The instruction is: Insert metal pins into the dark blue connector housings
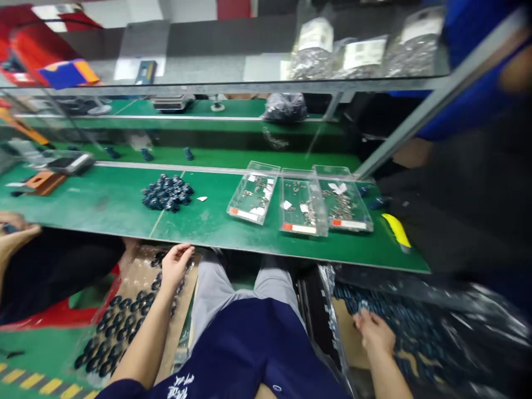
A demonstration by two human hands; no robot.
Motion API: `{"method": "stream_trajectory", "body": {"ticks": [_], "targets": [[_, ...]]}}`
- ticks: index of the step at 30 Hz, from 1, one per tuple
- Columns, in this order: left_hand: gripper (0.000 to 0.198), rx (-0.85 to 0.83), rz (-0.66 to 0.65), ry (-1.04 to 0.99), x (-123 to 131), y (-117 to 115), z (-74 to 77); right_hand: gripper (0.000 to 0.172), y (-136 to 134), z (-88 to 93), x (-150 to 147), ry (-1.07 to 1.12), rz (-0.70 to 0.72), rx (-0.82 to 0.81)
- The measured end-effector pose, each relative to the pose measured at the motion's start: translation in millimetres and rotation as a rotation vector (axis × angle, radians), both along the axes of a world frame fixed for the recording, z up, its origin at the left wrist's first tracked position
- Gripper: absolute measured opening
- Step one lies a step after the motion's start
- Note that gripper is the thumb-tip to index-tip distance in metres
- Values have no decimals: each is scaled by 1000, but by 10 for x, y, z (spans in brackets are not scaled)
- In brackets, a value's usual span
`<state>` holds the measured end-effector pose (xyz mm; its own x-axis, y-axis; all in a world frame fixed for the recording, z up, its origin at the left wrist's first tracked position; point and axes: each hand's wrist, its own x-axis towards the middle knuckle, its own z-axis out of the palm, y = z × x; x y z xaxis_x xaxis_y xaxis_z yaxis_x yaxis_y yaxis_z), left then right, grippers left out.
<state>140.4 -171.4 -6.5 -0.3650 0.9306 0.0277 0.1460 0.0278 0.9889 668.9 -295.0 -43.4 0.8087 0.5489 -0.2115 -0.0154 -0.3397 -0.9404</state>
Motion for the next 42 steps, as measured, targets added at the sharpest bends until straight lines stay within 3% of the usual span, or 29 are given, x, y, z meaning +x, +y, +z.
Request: {"method": "stream_trajectory", "body": {"ticks": [2,3,7,9,11,13,15,18,20,23,25,28,30,33,38,42], "targets": [[39,23,-164,-8,372,28,103,63,-109,157,-29,64,-104,103],[36,44,-260,-15,582,47,173,67,-110,273,-100,92,-90,184],[31,237,-736,7,1465,70,585,63,212,764,-680,137,259,495],[41,363,-936,21,1819,34,808,55,425,935,-1048,149,390,585],[60,439,-1036,1,2050,-5,964,51,579,1022,-1384,160,496,620],[67,457,-1026,-36,2162,-32,1023,50,673,1026,-1644,159,570,628],[61,416,-924,-88,2185,-46,998,47,732,973,-1825,98,621,628],[48,295,-741,-177,2121,-28,893,40,786,888,-1984,-154,647,589],[42,223,-634,-244,2025,32,814,41,846,883,-1986,-323,771,557],[39,150,-491,-295,1816,194,673,35,1128,975,-1726,-442,1026,510],[39,103,-437,-316,1668,309,556,27,1506,1075,-1383,-505,974,407],[39,32,-425,-355,1517,410,400,27,2266,1180,-823,-747,801,68],[37,9,-437,-302,1485,419,348,25,2750,1169,-569,-892,902,-222],[35,-19,-438,-161,1502,388,347,19,3209,1029,-446,-897,1038,-423],[33,-66,-450,-64,1533,359,373,11,3317,782,-530,-859,1123,-486],[33,-86,-464,-13,1528,358,350,9,3255,784,-553,-832,1098,-460]]}}
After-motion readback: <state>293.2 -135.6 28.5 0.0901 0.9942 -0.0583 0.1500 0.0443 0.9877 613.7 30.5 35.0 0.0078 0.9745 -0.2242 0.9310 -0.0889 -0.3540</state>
